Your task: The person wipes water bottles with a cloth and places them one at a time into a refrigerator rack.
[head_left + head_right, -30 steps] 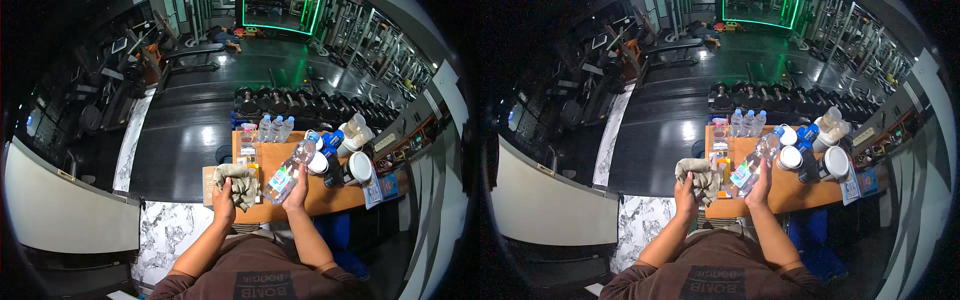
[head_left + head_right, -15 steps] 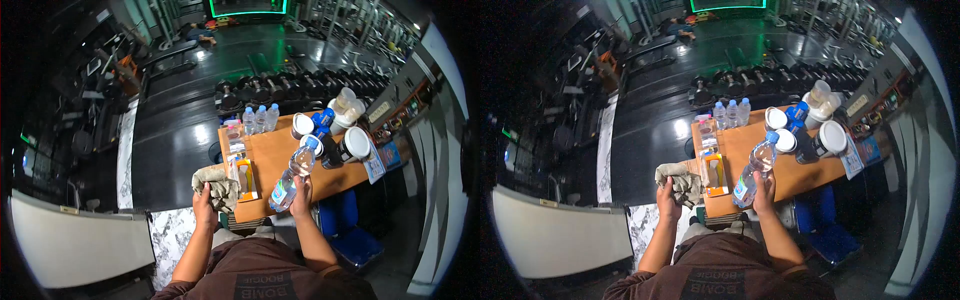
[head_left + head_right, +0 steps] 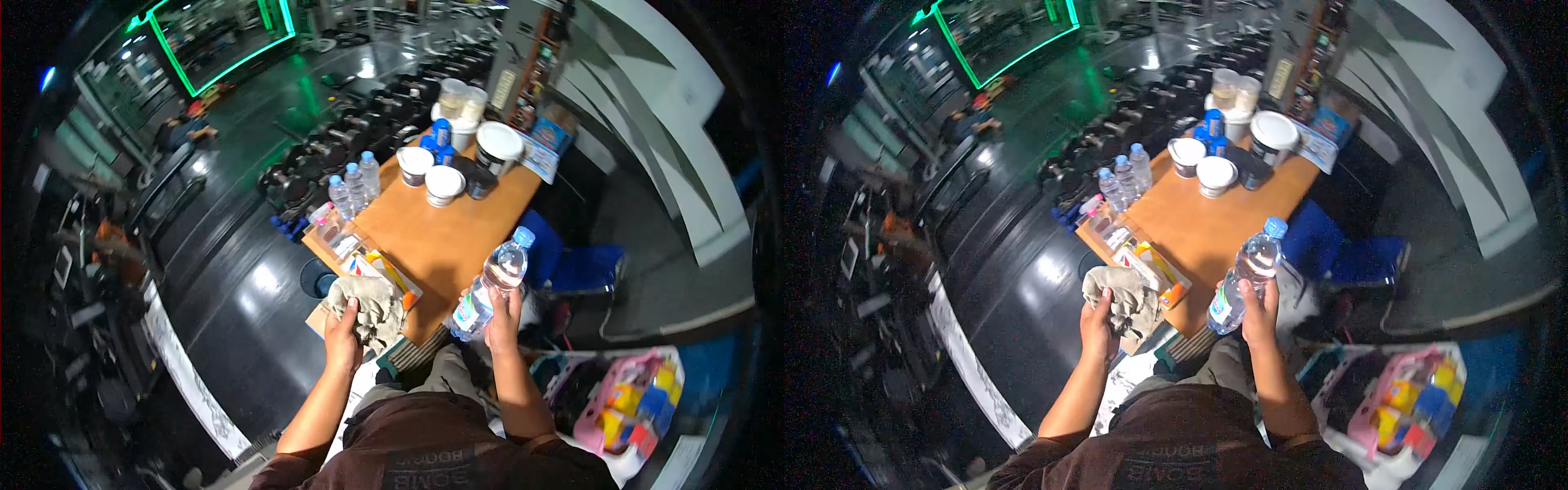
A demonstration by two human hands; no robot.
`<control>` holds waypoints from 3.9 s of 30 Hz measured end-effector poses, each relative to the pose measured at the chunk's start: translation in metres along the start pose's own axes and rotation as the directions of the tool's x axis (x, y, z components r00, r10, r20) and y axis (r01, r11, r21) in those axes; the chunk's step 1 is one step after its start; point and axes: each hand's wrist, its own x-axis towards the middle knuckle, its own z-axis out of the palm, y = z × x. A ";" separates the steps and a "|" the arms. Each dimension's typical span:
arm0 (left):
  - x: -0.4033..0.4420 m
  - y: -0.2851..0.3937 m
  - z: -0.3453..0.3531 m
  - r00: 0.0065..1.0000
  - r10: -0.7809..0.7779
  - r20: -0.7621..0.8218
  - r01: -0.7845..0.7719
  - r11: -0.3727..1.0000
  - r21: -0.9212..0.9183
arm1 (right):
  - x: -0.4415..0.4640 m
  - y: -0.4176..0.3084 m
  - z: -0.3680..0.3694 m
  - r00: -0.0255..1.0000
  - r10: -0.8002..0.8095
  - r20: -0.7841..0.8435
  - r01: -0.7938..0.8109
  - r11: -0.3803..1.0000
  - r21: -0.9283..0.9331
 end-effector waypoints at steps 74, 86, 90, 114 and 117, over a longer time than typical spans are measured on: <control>-0.079 -0.557 -0.272 0.267 -0.923 0.277 0.624 0.385 0.680 | -0.543 0.422 -0.238 0.090 -0.325 -0.942 -0.473 0.818 -0.327; -0.106 -0.580 -0.229 0.269 -0.897 0.352 0.684 0.435 0.586 | -0.540 0.361 -0.358 0.012 -0.459 -0.888 -0.396 0.813 -0.426; -0.106 -0.578 -0.231 0.255 -0.897 0.362 0.660 0.435 0.613 | -0.535 0.382 -0.418 0.020 -0.605 -0.796 -0.214 0.775 -0.594; -0.080 -0.553 -0.263 0.335 -0.917 0.217 0.669 0.394 0.630 | -0.502 0.400 -0.515 -0.333 -0.468 -0.819 -0.578 0.787 -0.215; -0.078 -0.552 -0.263 0.323 -0.920 0.222 0.664 0.387 0.640 | -0.500 0.404 -0.515 -0.306 -0.445 -0.842 -0.557 0.801 -0.221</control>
